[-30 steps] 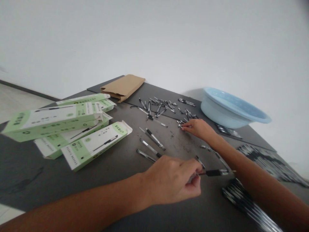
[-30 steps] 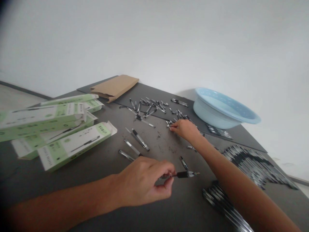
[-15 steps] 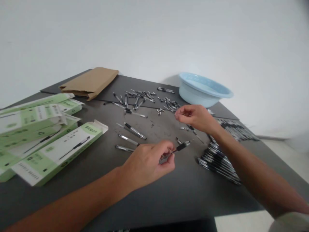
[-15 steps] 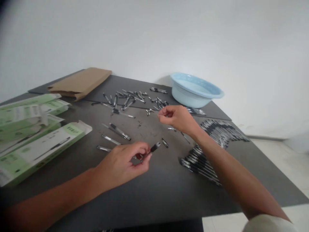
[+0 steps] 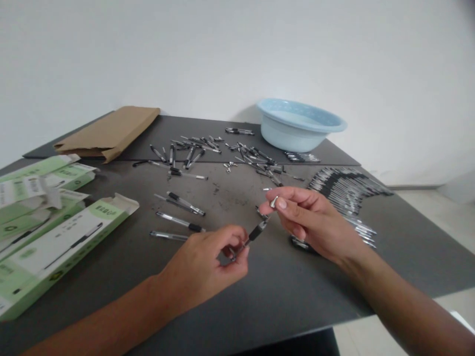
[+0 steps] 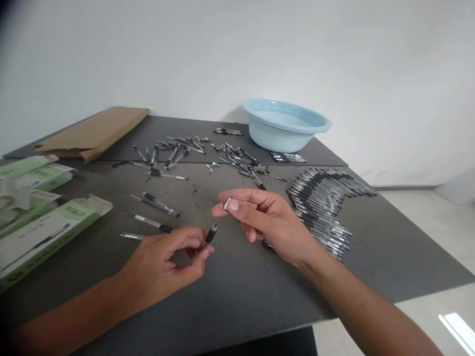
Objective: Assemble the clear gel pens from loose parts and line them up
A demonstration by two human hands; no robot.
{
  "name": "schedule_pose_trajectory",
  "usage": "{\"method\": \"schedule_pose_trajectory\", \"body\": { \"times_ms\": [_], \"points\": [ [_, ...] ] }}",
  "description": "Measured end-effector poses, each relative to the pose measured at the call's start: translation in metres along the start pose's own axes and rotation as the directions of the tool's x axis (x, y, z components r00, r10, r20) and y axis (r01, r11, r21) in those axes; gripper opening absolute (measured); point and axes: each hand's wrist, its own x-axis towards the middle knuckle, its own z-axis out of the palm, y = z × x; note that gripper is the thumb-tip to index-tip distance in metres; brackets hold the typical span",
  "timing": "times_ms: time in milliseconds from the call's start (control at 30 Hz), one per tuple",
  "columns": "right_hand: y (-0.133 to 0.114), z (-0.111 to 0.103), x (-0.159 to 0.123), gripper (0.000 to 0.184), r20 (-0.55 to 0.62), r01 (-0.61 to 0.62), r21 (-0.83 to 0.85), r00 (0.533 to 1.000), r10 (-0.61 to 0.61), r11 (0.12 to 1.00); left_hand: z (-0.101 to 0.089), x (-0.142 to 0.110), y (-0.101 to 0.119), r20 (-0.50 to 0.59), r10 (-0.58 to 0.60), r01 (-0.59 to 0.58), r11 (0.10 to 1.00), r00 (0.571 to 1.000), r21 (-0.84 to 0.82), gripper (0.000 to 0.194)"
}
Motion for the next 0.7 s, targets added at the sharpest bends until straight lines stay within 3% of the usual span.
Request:
{"method": "schedule_pose_trajectory", "body": {
  "times_ms": [233, 533, 700],
  "points": [
    [0.006, 0.005, -0.009, 0.011, 0.001, 0.003, 0.037, 1.000, -0.003, 0.999, 0.003, -0.002, 0.003, 0.056, -0.045, 0.045, 0.999, 0.997, 0.001, 0.018],
    [0.013, 0.002, -0.016, 0.013, 0.013, 0.062, -0.044, 0.998, -0.062, 0.997, 0.000, -0.003, 0.005, 0.031, -0.004, 0.002, 0.999, 1.000, 0.041, 0.019],
    [0.010, 0.006, -0.015, 0.016, 0.035, 0.163, -0.087, 0.986, -0.160, 0.983, 0.000, -0.004, 0.003, 0.034, 0.006, -0.007, 0.999, 0.999, 0.034, 0.018]
  ]
}}
